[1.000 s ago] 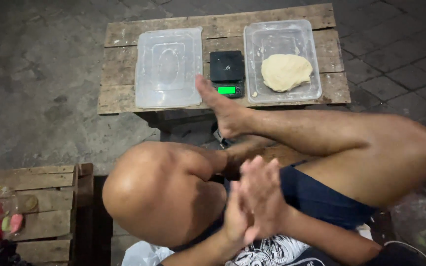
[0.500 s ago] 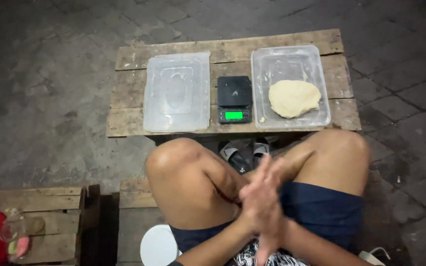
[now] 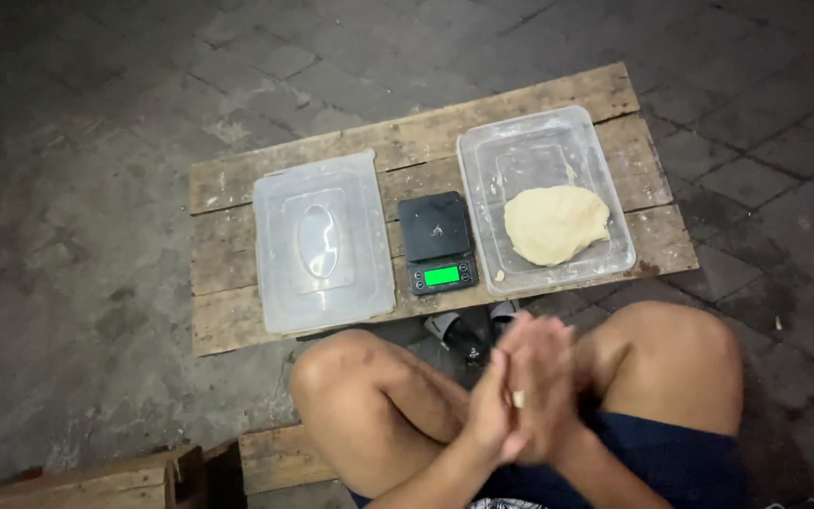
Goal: A person is portioning a large mass of dough into smaller pieces by weighing them on a digital scale and rolling them into balls.
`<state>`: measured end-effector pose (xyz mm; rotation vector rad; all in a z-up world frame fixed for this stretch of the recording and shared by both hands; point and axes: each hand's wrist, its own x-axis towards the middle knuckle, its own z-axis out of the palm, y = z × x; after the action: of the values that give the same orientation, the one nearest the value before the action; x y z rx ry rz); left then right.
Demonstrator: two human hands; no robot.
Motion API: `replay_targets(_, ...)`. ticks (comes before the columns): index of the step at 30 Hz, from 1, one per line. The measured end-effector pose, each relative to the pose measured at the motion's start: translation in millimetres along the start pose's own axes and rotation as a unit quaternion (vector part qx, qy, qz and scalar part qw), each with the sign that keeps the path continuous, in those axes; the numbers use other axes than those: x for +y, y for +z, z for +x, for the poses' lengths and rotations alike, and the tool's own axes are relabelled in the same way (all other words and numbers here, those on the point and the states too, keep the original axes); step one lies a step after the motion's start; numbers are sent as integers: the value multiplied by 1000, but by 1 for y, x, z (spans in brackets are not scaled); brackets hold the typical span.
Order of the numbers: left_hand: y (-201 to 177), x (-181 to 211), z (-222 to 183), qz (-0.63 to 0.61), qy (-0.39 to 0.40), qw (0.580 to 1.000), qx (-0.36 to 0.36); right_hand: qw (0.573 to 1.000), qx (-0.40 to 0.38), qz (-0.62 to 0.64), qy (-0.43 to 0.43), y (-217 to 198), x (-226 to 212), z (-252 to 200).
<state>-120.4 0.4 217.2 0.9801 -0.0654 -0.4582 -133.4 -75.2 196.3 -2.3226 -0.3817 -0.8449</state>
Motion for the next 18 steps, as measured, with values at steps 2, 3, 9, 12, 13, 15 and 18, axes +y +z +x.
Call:
replay_targets(2,-31,-57,27,-255,74,959,-98,972,4,-177,157,38,-24,-8)
replay_targets(3,-10,-74,34,-257,76,959,-94,972,-1,-176,154,53,-27,-9)
replay_targets(9,13,-32,23,-51,-27,998,36,999,-21,13,-38,-7,37,20)
replay_targets(12,14,-103,36,-216,561,798,-33,995,-66,58,-52,-6,46,8)
replay_targets(13,-14,-96,25,-296,189,931,101,990,-91,91,-58,-4,49,5)
replay_targets(15,-51,-107,10,-332,-206,891,230,981,-120,134,-70,-1,60,5)
replay_targets(18,-66,-125,8,-452,-229,788,350,981,-78,156,-85,4,85,16)
